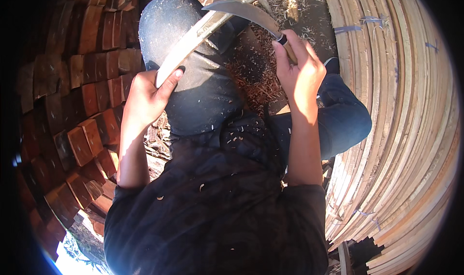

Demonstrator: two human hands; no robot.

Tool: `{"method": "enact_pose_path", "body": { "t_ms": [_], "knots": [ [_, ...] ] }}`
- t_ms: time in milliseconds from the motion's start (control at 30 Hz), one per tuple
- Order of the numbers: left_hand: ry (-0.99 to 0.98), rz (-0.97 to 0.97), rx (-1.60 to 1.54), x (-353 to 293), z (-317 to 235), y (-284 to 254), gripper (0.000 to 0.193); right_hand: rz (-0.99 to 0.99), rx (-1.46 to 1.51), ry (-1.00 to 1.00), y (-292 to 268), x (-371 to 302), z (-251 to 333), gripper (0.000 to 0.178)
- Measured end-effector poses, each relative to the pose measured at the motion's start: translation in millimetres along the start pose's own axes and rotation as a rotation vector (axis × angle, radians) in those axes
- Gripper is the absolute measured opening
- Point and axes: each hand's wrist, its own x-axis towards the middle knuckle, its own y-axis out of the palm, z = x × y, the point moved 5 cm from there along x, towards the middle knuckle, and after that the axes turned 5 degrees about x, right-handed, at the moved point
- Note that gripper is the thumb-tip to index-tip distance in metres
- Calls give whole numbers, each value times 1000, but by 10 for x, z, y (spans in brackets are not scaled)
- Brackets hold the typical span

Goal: The person sits on the ground and uses a curved knife to shave and shape a long, thin piece of wood held between their legs. They repeatedly scrape the blade along the wood's surface to remove thin shavings, refining its shape.

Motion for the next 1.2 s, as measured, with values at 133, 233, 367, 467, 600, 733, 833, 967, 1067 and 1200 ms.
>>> {"method": "enact_pose_path", "body": {
  "t_ms": [133,233,367,467,600,733,833,967,1067,1200],
  "knots": [
    [-42,34,37,24,-5,-31,56,-24,18,-22,-39,-17,93,23],
    [-42,33,26,27,-7,-19,57,59,151,-15,81,-184,240,24],
    [-36,17,38,41,-2,-2,56,122,229,-19,202,-268,394,23],
    [-56,37,5,42,0,-8,54,100,222,-31,201,-246,357,22],
    [-43,42,-45,14,-34,0,52,89,161,-60,146,-194,297,22],
    [-23,11,-3,18,-31,-4,53,-46,143,51,-27,-56,-42,26],
    [-21,17,-5,23,-12,1,52,-39,64,66,-158,54,-66,27],
    [-50,47,12,6,-51,-29,51,-74,-6,44,-134,-21,29,29],
    [-30,24,17,34,-62,-11,50,39,117,13,-6,-148,175,28],
    [-21,39,29,54,-83,-23,49,65,179,-22,164,-224,323,27]
  ]
}}
